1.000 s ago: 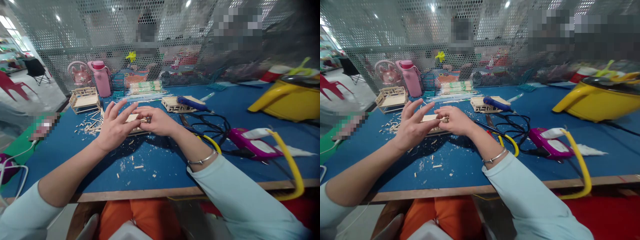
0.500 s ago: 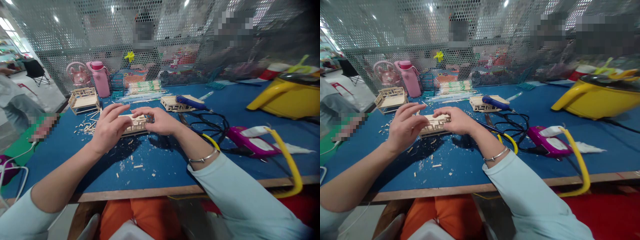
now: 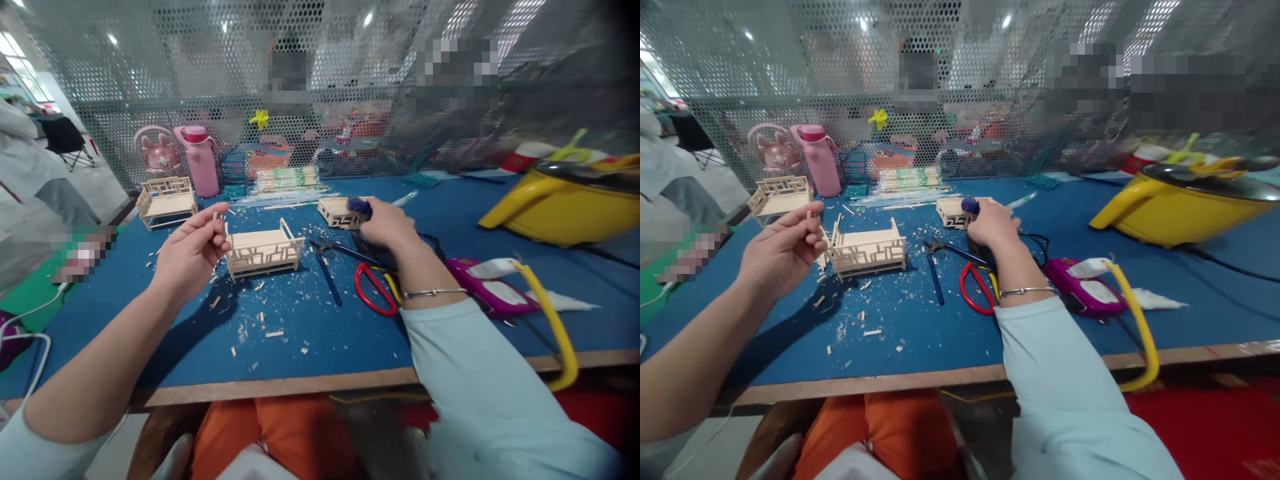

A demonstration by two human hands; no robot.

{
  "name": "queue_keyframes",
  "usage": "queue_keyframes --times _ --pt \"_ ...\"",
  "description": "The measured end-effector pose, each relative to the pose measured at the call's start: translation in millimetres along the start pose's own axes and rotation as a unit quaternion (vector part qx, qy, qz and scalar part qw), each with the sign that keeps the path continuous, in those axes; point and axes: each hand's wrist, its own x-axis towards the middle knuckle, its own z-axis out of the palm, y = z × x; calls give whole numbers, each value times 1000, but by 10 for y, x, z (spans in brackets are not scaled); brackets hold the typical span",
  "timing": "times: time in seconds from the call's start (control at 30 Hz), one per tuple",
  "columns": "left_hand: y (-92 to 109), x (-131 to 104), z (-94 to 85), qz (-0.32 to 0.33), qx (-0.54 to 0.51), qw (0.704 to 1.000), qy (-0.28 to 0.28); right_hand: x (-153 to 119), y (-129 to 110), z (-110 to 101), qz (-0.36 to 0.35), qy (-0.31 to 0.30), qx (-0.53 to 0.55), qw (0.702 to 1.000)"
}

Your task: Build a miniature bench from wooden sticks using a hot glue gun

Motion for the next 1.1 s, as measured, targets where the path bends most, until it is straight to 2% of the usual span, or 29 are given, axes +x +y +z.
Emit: queue_keyframes --times 0.07,0.13,0.23,0.3,0.37,0.43,0.5,0.6,0.7,0.77,0.83,0.93,1.0,1.1 --pt "2 -28 -9 -14 -4 1000 -15 20 23 51 6 -18 -22 1000" --pt "6 -52 -39 -5 -1 1000 -24 40 28 86 29 0 -25 999" --pt "-15 -69 -123 94 79 992 -6 89 50 107 69 16 -13 997" --pt "-58 -67 -186 195 194 961 16 134 86 103 74 18 4 997" --pt "-113 -54 -238 261 325 909 4 177 130 89 72 23 27 997" --pt "-168 -32 -276 274 433 858 -41 206 164 65 71 39 51 995" --pt "-222 -2 -306 252 488 831 -87 204 171 27 72 64 72 993" --pt "-307 49 -344 206 493 839 -109 127 105 -72 59 103 103 988" --pt "-363 74 -353 204 476 853 -59 -41 -42 -220 -12 110 226 968" --pt "-358 63 -336 228 445 866 7 -185 -156 -327 -89 56 339 935" --pt "-324 35 -305 250 398 880 68 -334 -252 -424 -174 -14 426 888" --pt "-272 -9 -254 256 337 901 100 -525 -341 -530 -254 -75 468 843" --pt "-259 -23 -227 252 313 910 99 -619 -378 -575 -284 -66 456 841" --pt "-266 -21 -206 249 293 918 102 -713 -441 -611 -315 -48 403 858"
